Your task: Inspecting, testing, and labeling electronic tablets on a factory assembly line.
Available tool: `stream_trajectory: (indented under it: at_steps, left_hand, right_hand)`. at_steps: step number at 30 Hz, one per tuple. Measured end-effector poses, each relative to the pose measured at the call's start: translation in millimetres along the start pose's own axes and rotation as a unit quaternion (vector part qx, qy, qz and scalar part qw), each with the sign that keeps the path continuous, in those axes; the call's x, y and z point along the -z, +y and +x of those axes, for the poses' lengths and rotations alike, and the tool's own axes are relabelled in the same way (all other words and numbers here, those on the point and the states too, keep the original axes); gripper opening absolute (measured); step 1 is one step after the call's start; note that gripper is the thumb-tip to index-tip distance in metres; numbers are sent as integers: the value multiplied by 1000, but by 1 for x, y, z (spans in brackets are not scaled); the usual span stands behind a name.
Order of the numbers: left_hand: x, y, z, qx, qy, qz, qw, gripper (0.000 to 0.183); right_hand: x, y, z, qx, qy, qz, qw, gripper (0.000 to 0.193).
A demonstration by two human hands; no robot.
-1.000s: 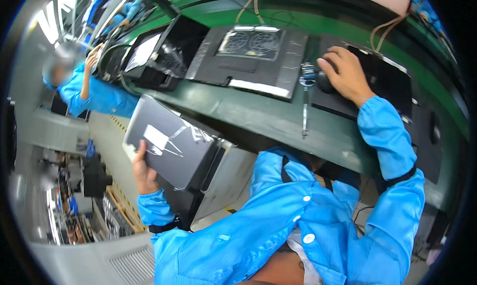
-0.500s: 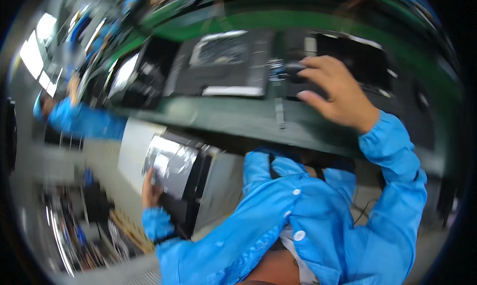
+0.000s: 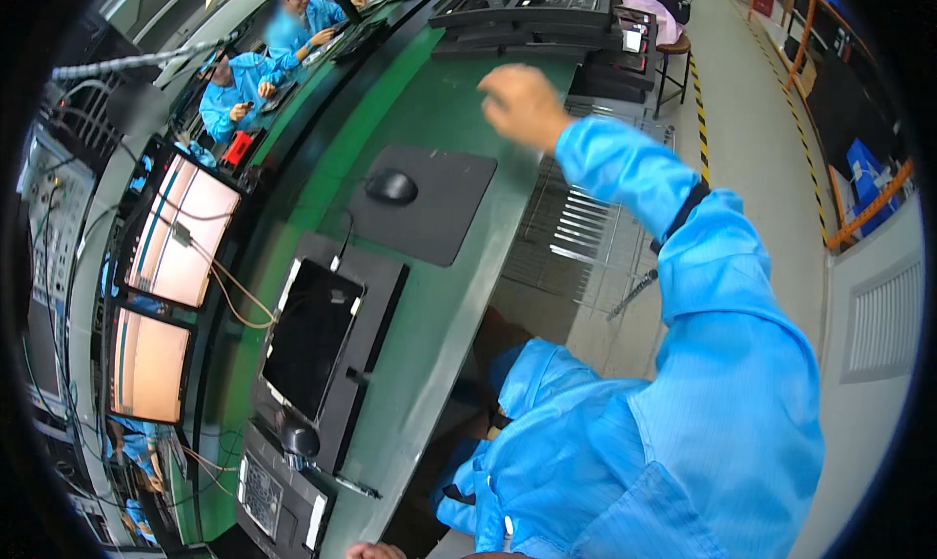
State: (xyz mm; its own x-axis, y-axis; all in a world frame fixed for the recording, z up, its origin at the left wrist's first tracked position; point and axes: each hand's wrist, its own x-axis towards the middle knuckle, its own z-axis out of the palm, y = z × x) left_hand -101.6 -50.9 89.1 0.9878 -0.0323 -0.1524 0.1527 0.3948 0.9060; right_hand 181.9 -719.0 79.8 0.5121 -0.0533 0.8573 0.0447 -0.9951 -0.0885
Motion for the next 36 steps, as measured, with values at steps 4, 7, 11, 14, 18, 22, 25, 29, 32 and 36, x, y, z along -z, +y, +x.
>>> stream_trajectory:
  at_steps: [4, 7, 11, 14, 18, 22, 25, 29, 32, 36]
  left_hand:
    - [-71, -9, 73, -94, 45, 313, 944, 21]
    - [-101, -27, 108, -40, 126, 346, 929, 15]
    - [-115, -43, 127, -30, 108, 357, 927, 15]
    - [-121, -48, 135, -30, 118, 374, 919, 15]
    - [-131, -56, 141, -18, 107, 393, 913, 15]
    - [-132, -70, 142, -38, 89, 412, 906, 16]
    - [-129, -79, 140, -45, 95, 427, 898, 15]
    - [-131, -84, 136, -68, 69, 431, 897, 13]
    - [-136, -85, 133, -51, 45, 417, 906, 12]
    - [-144, -87, 132, -77, 4, 450, 890, 11]
  right_hand:
    - [18, 152, 43, -140, 53, -288, 946, 39]
    - [33, 220, 47, -439, 130, -270, 847, 67]
    - [38, 268, 29, -552, -30, -133, 822, 87]
    - [29, 299, 32, -506, -2, -208, 837, 92]
    - [21, 326, 47, -611, -86, -65, 784, 94]
    - [34, 315, 40, -611, -90, 211, 758, 102]
    - [49, 300, 29, -678, -4, 279, 680, 102]
    - [43, 300, 8, -695, 171, 384, 583, 61]
    - [11, 315, -14, -737, 212, 393, 507, 42]
    - [-11, 328, -36, -670, 190, 442, 565, 44]
